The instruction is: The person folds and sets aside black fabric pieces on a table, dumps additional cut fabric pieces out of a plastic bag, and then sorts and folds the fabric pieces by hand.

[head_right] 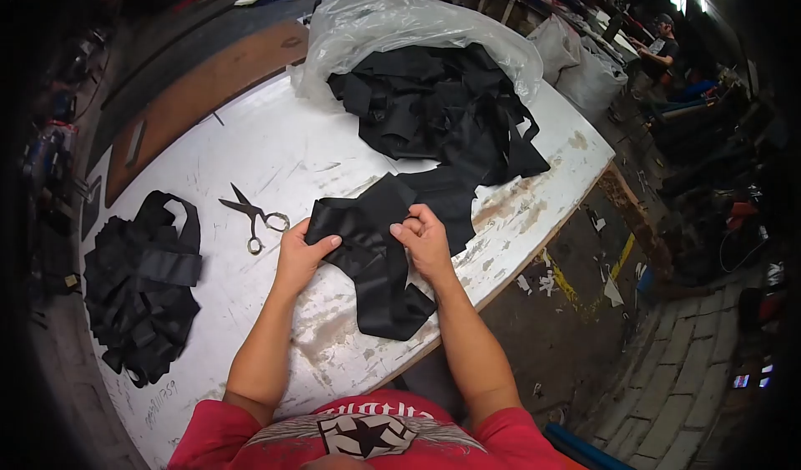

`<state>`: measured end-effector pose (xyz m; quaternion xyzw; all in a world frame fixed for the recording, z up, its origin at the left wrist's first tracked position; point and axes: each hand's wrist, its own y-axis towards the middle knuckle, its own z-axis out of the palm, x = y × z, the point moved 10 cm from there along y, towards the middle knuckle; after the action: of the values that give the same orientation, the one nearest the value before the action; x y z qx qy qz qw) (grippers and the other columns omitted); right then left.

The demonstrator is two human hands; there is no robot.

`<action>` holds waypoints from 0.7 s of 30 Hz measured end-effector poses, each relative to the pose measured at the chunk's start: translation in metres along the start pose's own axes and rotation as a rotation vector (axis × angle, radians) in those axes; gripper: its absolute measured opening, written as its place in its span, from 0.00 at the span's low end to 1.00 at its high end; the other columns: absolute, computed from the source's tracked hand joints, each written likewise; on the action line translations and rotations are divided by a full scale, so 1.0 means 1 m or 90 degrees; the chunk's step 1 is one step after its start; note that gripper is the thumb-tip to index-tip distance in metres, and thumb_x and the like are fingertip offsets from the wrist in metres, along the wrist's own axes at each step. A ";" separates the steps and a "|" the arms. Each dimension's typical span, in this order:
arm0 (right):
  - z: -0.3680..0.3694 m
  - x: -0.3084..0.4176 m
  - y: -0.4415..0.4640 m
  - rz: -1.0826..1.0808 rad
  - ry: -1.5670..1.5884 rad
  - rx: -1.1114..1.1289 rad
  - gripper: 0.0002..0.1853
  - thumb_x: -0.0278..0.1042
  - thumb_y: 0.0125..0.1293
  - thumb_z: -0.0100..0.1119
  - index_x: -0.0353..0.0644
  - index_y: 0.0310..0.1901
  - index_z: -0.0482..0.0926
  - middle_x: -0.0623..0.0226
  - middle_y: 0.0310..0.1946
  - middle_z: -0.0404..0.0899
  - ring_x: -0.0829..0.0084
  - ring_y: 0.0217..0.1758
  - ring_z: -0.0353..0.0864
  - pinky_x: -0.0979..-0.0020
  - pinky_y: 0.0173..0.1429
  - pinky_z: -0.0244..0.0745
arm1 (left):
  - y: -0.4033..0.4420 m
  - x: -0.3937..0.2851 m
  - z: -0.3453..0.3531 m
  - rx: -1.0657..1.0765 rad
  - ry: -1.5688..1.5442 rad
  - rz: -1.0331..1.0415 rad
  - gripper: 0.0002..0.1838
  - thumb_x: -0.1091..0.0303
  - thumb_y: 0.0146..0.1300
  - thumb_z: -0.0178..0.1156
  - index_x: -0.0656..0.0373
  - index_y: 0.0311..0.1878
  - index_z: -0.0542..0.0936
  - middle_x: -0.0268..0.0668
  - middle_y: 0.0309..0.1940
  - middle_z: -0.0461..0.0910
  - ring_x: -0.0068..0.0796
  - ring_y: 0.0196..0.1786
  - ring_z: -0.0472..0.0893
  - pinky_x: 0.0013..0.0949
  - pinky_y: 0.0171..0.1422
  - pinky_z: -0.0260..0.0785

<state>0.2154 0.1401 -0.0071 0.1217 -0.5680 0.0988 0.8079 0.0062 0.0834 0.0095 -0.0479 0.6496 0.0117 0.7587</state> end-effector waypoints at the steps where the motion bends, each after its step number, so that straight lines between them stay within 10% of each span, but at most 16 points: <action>1: 0.003 0.004 0.000 -0.018 0.017 -0.006 0.13 0.24 0.62 0.64 0.38 0.44 0.70 0.72 0.29 0.78 0.87 0.30 0.73 0.82 0.33 0.68 | 0.001 0.002 -0.003 -0.008 -0.024 0.008 0.18 0.75 0.57 0.68 0.68 0.50 0.79 0.34 0.39 0.84 0.18 0.39 0.80 0.23 0.47 0.73; 21: 0.016 -0.001 -0.005 0.055 -0.008 0.063 0.13 0.27 0.64 0.63 0.37 0.48 0.75 0.76 0.33 0.76 0.88 0.36 0.73 0.83 0.41 0.69 | 0.005 0.009 -0.006 -0.054 -0.121 0.036 0.23 0.74 0.54 0.71 0.65 0.52 0.75 0.35 0.43 0.81 0.21 0.44 0.79 0.25 0.52 0.73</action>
<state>0.2019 0.1304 -0.0035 0.1375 -0.5721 0.1606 0.7924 0.0012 0.0875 -0.0004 -0.0603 0.5747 0.0649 0.8135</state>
